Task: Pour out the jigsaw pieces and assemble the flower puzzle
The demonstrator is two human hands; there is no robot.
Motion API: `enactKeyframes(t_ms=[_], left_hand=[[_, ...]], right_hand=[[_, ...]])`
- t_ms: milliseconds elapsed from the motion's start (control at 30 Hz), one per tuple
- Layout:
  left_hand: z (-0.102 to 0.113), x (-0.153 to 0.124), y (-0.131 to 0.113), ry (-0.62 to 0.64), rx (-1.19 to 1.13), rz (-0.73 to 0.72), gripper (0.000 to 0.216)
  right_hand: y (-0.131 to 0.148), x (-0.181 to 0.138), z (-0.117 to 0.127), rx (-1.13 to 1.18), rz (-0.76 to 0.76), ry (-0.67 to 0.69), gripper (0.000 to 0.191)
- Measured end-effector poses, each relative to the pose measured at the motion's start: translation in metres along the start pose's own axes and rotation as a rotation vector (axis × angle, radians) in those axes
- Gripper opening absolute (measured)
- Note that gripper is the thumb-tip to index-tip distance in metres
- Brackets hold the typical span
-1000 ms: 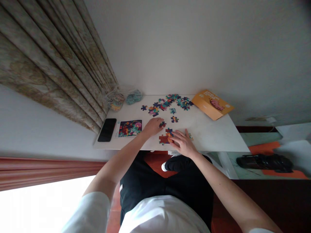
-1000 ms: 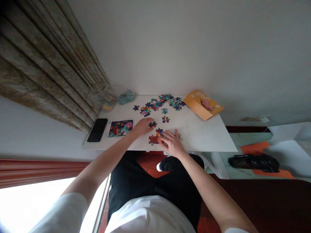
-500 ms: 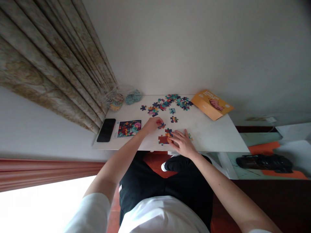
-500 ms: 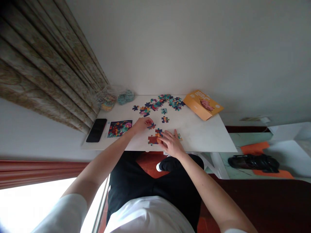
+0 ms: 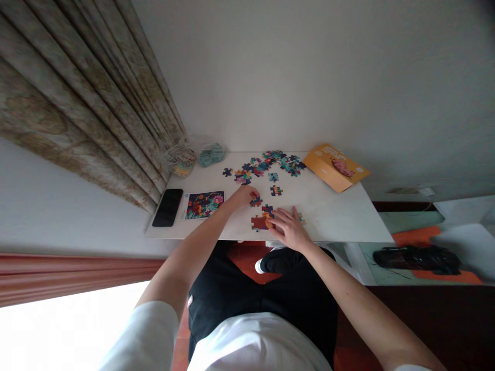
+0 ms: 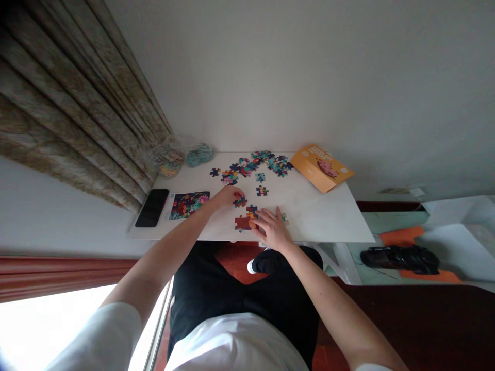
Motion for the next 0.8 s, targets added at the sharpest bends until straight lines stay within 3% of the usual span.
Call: enactKeyframes(t_ms=[133, 400, 633, 800], left_hand=[[-0.002, -0.006, -0.005, -0.04, 0.093, -0.028, 0.029], [-0.028, -0.051, -0.015, -0.182, 0.424, -0.12, 0.023], [-0.036, -0.045, -0.011, -0.173, 0.401, -0.146, 0.025], [-0.04, -0.05, -0.011, -0.233, 0.421, -0.134, 0.029]], right_hand=[[0.0, 0.0, 0.0, 0.002, -0.006, 0.006, 0.028], [0.002, 0.0, 0.002, 0.01, -0.003, -0.014, 0.027], [0.002, 0.0, 0.003, 0.007, -0.004, -0.023, 0.027], [0.002, 0.001, 0.001, 0.008, -0.007, -0.026, 0.027]])
Point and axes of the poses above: each hand's wrist, its own x-axis towards the middle knuckle, its own z-axis out of the back of the hand, y = z × x, the point moved 3 cm from there along x, towards the middle knuckle, and after that the axes turned 15 degrees about y, right-handed, at the moved point
